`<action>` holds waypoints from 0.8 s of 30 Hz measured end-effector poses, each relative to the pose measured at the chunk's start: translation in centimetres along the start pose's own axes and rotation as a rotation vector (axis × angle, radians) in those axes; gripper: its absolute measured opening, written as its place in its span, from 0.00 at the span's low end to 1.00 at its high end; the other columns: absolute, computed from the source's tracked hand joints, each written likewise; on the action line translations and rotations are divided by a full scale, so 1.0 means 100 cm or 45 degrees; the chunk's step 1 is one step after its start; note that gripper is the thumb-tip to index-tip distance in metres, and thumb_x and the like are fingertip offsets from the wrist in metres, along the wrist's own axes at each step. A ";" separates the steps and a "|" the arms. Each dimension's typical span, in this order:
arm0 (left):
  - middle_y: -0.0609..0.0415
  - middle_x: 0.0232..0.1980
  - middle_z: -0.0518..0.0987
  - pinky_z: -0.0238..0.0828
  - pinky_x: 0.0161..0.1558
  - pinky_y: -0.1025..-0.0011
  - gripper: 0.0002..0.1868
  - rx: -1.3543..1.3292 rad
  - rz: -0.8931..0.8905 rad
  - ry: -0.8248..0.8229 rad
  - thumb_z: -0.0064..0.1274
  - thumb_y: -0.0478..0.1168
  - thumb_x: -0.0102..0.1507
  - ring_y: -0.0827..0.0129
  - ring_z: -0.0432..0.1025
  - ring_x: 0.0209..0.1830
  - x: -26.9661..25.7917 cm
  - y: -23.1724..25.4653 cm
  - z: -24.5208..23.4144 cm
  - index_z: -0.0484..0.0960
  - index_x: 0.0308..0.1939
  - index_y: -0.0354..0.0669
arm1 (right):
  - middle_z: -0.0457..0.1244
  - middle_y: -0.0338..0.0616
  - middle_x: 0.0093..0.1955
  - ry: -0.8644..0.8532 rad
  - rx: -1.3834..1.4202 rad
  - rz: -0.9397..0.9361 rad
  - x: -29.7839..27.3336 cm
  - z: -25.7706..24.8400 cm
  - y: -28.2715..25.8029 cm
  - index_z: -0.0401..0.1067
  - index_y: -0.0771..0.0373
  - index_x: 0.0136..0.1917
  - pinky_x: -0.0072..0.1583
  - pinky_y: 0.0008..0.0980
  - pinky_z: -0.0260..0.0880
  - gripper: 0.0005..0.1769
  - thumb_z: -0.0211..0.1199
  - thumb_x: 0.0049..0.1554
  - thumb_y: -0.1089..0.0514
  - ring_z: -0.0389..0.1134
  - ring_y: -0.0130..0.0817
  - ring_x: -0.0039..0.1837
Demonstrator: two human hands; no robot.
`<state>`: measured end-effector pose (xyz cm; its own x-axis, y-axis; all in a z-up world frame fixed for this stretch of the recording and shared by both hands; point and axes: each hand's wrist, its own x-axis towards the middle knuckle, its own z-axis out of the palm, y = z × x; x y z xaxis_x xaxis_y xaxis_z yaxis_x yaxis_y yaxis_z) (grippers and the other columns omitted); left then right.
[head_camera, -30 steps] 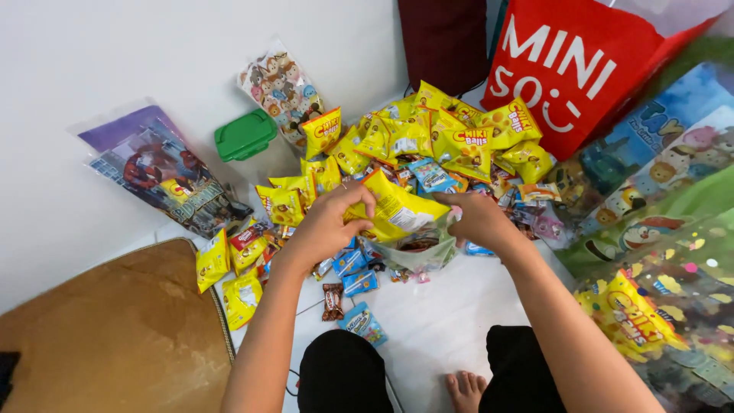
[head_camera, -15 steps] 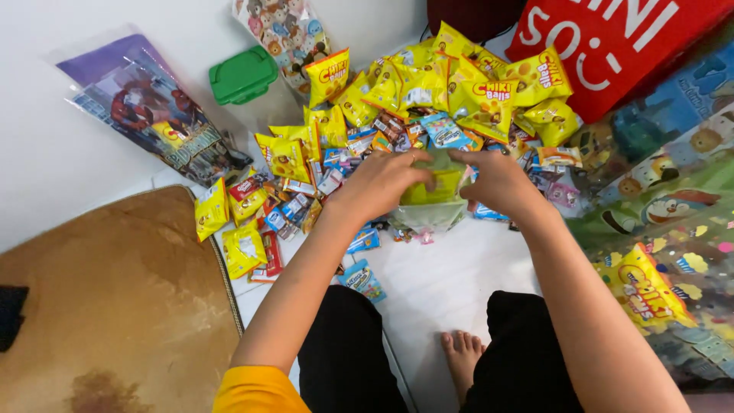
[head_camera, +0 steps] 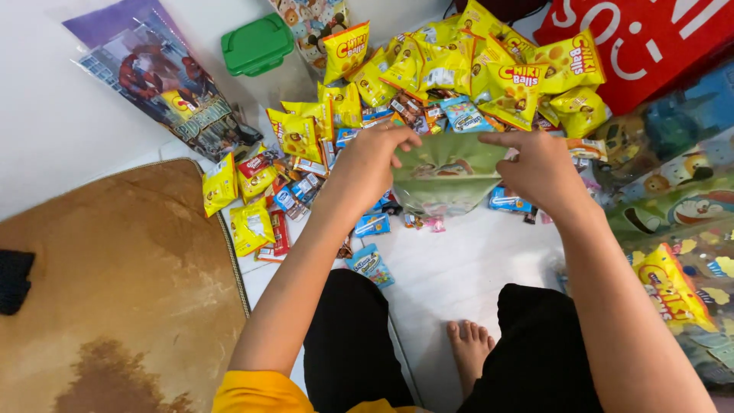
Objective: Packing various small snack packets into larger plastic bags.
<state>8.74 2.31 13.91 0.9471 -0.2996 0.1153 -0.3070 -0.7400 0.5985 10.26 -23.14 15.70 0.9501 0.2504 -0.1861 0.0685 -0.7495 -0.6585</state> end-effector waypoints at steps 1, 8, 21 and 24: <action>0.47 0.44 0.81 0.81 0.33 0.63 0.30 -0.001 0.000 0.001 0.46 0.12 0.52 0.57 0.82 0.37 -0.004 0.007 -0.004 0.84 0.51 0.41 | 0.70 0.68 0.38 0.000 -0.001 0.000 -0.002 -0.001 0.001 0.73 0.56 0.72 0.43 0.39 0.73 0.36 0.53 0.53 0.75 0.70 0.45 0.30; 0.44 0.48 0.74 0.80 0.43 0.59 0.28 -0.250 0.045 0.417 0.45 0.14 0.55 0.53 0.79 0.45 -0.022 0.010 -0.005 0.77 0.54 0.42 | 0.69 0.69 0.35 0.140 0.113 -0.124 -0.009 0.001 0.006 0.76 0.67 0.66 0.39 0.37 0.71 0.28 0.51 0.56 0.76 0.68 0.43 0.27; 0.54 0.31 0.84 0.69 0.22 0.64 0.10 -0.133 -0.566 0.192 0.57 0.45 0.65 0.63 0.76 0.24 -0.043 -0.053 0.134 0.89 0.46 0.50 | 0.70 0.47 0.26 0.062 -0.058 0.094 -0.004 0.012 -0.009 0.81 0.43 0.63 0.41 0.33 0.65 0.31 0.49 0.54 0.64 0.66 0.27 0.32; 0.55 0.28 0.80 0.63 0.19 0.69 0.08 -0.104 -0.387 0.526 0.51 0.35 0.67 0.67 0.71 0.20 -0.049 -0.055 0.109 0.87 0.39 0.44 | 0.54 0.37 0.31 0.365 0.131 -0.458 -0.013 0.013 -0.007 0.76 0.57 0.69 0.36 0.29 0.44 0.21 0.58 0.65 0.67 0.42 0.26 0.32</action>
<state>4.71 1.29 1.46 0.9554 0.1968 0.2200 -0.0193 -0.7022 0.7117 8.63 -22.16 15.44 0.9182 0.2932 0.2665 0.3922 -0.5778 -0.7158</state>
